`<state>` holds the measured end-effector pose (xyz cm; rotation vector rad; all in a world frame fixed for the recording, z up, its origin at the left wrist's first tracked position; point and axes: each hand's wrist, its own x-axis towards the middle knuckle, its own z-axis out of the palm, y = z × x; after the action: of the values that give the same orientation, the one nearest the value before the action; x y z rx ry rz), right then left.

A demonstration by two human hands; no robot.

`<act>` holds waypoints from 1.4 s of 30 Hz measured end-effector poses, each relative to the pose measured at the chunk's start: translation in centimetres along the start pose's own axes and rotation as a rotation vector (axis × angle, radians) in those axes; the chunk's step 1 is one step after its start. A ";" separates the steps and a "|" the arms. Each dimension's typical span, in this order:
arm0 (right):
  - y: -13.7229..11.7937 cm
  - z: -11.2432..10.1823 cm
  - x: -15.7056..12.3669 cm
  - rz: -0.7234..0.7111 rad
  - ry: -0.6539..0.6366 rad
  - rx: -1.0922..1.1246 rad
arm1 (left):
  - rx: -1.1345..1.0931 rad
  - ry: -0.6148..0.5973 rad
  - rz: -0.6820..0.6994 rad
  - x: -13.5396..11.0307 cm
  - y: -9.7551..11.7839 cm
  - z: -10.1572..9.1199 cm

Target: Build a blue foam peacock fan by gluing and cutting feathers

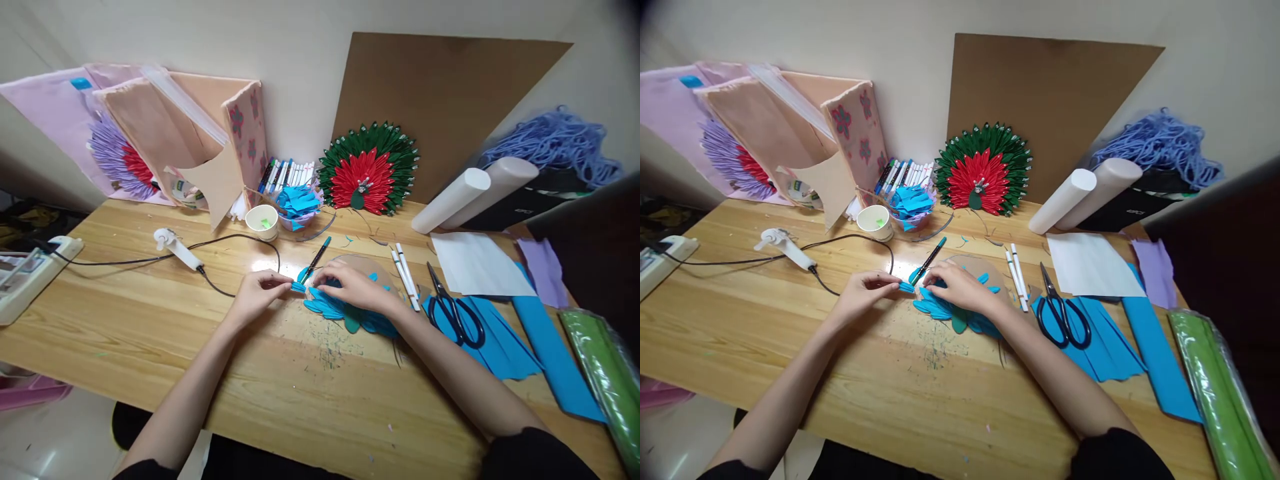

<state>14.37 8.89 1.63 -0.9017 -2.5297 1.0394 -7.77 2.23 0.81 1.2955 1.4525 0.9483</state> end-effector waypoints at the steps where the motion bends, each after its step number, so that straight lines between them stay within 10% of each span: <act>1: 0.0 0.1 0.2 -0.007 -0.021 -0.013 | -0.005 -0.017 -0.017 0.0 -0.2 0.0; 42: 0.8 -1.4 0.9 -0.126 -0.336 0.154 | 0.053 -0.147 0.041 0.1 -0.5 1.6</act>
<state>14.67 10.65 2.08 -0.5558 -2.6787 1.4240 -6.32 2.16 -0.08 1.4088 1.3501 0.8282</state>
